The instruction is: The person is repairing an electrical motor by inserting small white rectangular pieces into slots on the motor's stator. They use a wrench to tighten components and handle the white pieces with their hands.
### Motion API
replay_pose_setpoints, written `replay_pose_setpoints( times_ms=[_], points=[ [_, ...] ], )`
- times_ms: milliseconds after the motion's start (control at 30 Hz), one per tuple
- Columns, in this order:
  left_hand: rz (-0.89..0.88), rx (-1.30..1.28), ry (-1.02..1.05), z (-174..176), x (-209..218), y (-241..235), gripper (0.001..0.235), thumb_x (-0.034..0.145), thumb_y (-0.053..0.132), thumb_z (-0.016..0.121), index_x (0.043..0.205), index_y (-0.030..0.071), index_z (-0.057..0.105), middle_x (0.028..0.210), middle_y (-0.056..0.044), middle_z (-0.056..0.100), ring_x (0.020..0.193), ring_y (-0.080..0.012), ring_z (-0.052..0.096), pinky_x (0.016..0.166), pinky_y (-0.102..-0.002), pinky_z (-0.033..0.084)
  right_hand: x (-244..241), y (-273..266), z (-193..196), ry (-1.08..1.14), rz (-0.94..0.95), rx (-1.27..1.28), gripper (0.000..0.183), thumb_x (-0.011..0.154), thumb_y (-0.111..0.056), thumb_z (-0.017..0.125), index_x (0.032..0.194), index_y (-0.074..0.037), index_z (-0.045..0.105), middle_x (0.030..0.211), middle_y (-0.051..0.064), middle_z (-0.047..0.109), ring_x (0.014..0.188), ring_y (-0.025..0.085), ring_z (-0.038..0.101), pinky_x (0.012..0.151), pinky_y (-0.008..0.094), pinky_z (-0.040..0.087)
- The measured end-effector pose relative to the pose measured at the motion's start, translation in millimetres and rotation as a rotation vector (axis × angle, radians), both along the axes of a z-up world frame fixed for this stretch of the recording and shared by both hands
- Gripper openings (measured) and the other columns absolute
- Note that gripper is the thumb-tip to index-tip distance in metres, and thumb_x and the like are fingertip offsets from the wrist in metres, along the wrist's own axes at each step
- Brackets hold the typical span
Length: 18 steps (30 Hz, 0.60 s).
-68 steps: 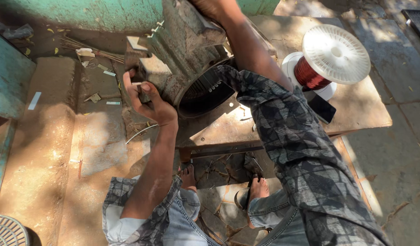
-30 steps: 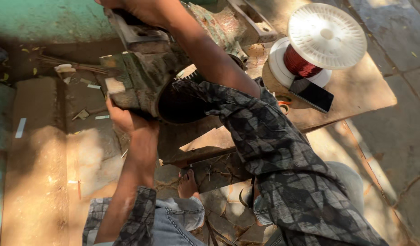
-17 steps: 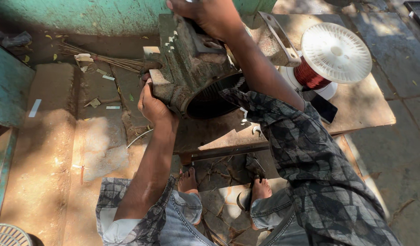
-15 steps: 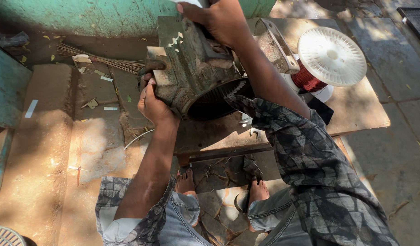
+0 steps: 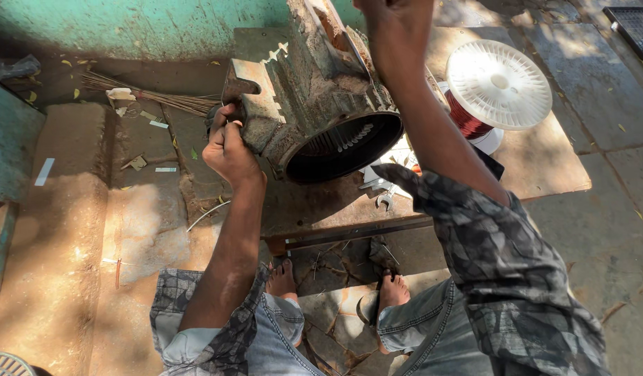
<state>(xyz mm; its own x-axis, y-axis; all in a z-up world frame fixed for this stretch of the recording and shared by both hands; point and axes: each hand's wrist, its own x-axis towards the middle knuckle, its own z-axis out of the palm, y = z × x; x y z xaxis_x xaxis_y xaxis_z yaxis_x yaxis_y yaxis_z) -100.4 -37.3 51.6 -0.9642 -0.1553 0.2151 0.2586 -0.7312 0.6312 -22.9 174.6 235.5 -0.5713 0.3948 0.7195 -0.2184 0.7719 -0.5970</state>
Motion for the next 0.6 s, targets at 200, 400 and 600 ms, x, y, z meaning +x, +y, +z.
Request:
replay_pose_setpoints(
  times_ms=[200, 400, 600],
  points=[
    [0.11, -0.17, -0.02, -7.2, -3.5, -5.9, 0.026, 0.09, -0.007, 0.062, 0.064, -0.007, 0.058, 0.107, -0.012, 0.077, 0.091, -0.0141, 0.065, 0.079, -0.029, 0.048, 164.4, -68.8, -76.2, 0.117, 0.021, -0.451, 0.038, 0.104, -0.001, 0.072, 0.136, 0.003, 0.052, 0.125, 0.017, 0.074, 0.111, 0.013, 0.071, 0.101, 0.027, 0.058],
    [0.249, -0.507, 0.028, 32.8, 5.5, -21.3, 0.032, 0.096, 0.004, 0.069, 0.068, -0.002, 0.055, 0.09, -0.008, 0.077, 0.08, -0.0141, 0.065, 0.073, -0.03, 0.051, 208.2, -86.4, -159.1, -0.207, -0.041, -0.665, 0.025, 0.099, -0.006, 0.075, 0.121, 0.004, 0.071, 0.104, 0.008, 0.073, 0.092, 0.009, 0.063, 0.08, 0.024, 0.05],
    [0.242, -0.67, 0.72, 82.4, 102.5, -43.7, 0.009, 0.095, 0.013, 0.068, 0.093, 0.006, 0.063, 0.1, -0.007, 0.062, 0.09, -0.0185, 0.063, 0.077, -0.035, 0.055, 207.5, -81.2, -169.5, -0.226, 0.093, -0.728, 0.026, 0.097, -0.009, 0.072, 0.119, 0.005, 0.071, 0.106, 0.011, 0.077, 0.1, 0.014, 0.073, 0.091, 0.027, 0.058]
  ],
)
